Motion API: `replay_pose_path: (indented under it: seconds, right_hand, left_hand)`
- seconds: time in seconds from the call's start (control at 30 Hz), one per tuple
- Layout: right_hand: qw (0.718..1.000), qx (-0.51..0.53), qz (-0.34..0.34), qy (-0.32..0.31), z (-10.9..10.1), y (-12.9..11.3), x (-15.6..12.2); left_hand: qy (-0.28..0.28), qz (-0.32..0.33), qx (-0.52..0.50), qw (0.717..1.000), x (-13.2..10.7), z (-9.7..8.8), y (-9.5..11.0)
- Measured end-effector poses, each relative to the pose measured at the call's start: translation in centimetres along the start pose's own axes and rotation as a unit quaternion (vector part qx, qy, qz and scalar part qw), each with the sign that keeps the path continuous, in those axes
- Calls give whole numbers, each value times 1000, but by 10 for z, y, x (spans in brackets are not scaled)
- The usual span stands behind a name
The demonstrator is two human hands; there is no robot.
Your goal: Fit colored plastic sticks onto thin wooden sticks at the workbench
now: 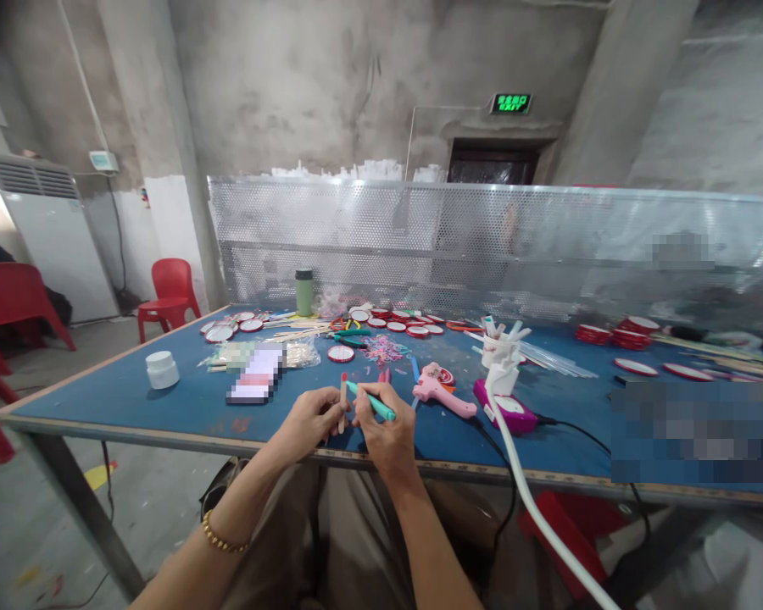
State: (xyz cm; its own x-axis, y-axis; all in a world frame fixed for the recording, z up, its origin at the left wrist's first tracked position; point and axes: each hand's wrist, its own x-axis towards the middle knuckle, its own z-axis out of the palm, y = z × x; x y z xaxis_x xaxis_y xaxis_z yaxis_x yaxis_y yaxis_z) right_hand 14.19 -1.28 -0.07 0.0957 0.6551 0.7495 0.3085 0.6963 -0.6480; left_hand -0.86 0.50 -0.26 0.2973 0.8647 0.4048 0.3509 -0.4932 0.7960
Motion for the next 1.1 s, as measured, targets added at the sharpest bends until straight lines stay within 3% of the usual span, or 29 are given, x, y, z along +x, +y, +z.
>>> replay_pose_path:
  seconds: [1.1]
  right_hand:
    - [1000, -6, 5, 3, 0, 3, -1]
  left_hand:
    - [4, -7, 13, 1000, 0, 0, 0]
